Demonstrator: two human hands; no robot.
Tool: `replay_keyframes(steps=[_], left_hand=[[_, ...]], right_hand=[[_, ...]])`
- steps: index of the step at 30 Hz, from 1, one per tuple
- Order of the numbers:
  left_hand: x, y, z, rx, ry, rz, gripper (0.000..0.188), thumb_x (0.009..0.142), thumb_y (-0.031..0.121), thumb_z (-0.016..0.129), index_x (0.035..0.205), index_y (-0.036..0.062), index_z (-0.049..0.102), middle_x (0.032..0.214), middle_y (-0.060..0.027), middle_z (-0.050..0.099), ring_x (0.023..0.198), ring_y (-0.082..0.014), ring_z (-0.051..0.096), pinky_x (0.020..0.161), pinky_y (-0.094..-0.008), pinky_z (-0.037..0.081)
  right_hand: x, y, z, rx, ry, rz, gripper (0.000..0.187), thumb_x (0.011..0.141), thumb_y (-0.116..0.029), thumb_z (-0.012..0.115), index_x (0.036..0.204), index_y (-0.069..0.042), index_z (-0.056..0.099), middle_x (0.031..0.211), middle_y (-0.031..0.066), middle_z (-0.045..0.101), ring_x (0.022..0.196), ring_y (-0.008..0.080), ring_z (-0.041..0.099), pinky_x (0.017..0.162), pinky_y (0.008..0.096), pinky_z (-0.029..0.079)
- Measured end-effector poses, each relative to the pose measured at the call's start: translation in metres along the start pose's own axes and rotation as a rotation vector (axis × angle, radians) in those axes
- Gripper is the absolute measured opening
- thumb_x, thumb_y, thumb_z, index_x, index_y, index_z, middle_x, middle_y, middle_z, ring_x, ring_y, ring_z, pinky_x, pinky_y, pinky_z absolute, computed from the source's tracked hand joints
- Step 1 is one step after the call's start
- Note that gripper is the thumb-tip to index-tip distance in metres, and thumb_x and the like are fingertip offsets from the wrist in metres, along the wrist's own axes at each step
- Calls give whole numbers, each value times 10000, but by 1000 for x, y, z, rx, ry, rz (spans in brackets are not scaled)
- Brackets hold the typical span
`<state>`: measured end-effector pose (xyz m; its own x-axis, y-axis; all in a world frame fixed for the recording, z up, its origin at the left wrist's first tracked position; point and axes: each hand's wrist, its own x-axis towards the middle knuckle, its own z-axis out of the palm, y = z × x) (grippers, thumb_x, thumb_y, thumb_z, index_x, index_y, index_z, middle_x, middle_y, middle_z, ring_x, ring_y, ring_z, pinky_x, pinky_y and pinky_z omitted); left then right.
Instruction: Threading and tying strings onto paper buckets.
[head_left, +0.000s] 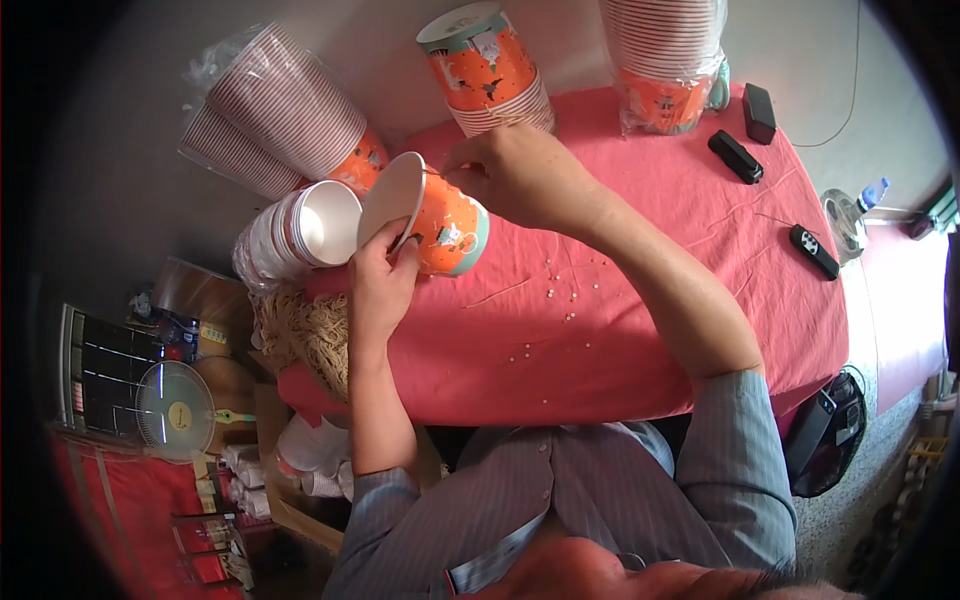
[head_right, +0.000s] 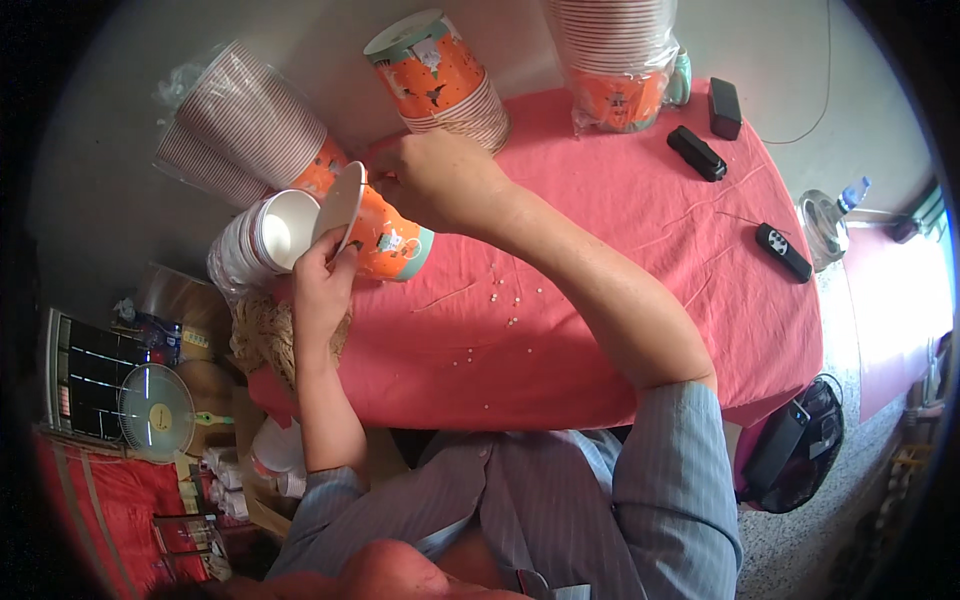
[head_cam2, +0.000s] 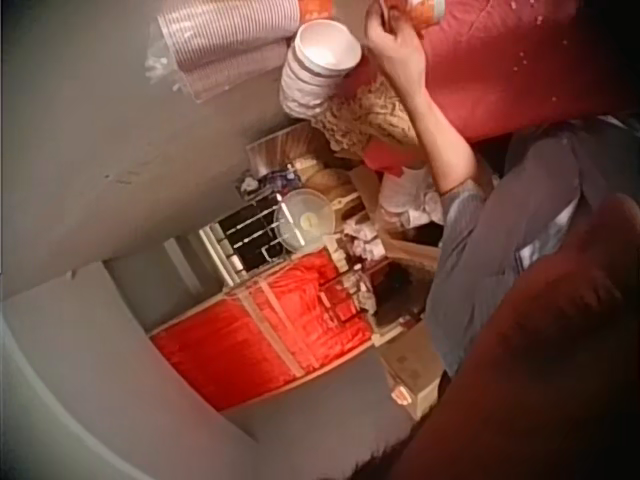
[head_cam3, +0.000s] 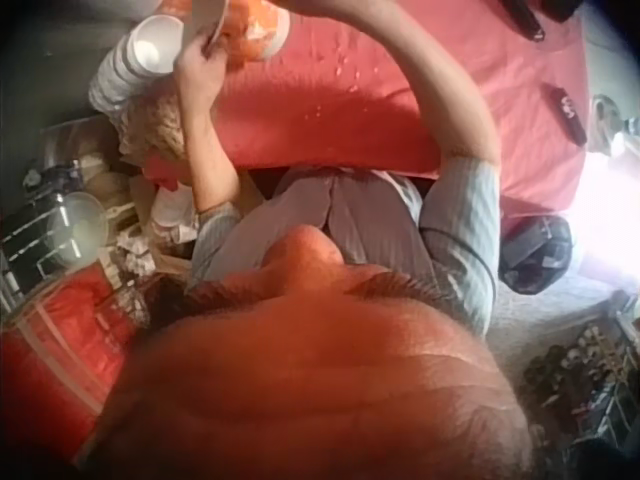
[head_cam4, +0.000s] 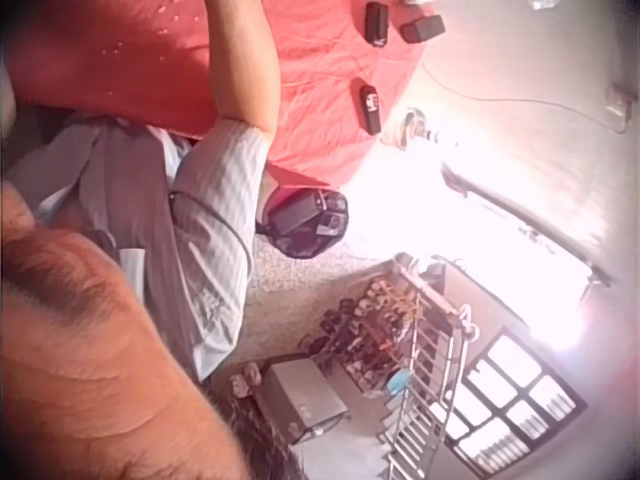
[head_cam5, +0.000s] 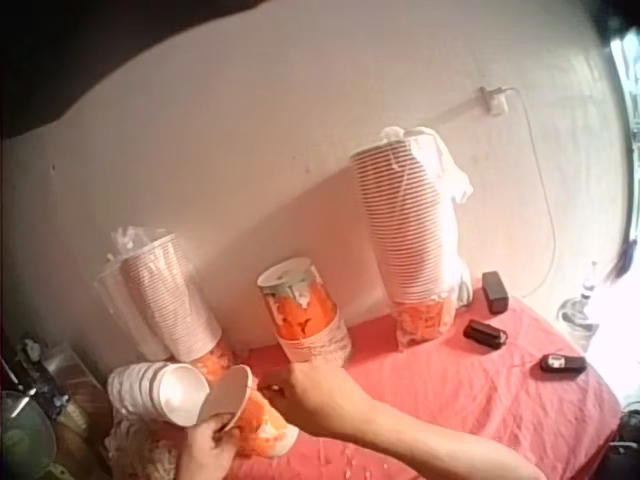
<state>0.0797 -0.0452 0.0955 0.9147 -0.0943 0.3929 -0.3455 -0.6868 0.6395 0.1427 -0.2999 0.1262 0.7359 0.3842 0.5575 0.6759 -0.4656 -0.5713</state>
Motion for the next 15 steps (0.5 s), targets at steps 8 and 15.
replay_keyframes(steps=[8, 15], left_hand=[[-3, -8, -13, -344, -48, -67, 305, 1048, -14, 561, 1324, -108, 654, 984, 26, 675, 842, -22, 533, 736, -215, 444], [-27, 1, -14, 247, 8, 201, 306, 920, -26, 646, 1204, -38, 759, 1044, -200, 776, 948, -344, 740, 918, -434, 549]], right_hand=[[7, 52, 47, 360, -64, 76, 235, 1043, -166, 675, 1156, -12, 813, 792, 98, 768, 656, 154, 732, 623, 344, 591], [12, 57, 35, 416, 5, 275, 264, 1034, -187, 690, 1176, 13, 786, 875, 78, 766, 684, 150, 741, 638, 317, 604]])
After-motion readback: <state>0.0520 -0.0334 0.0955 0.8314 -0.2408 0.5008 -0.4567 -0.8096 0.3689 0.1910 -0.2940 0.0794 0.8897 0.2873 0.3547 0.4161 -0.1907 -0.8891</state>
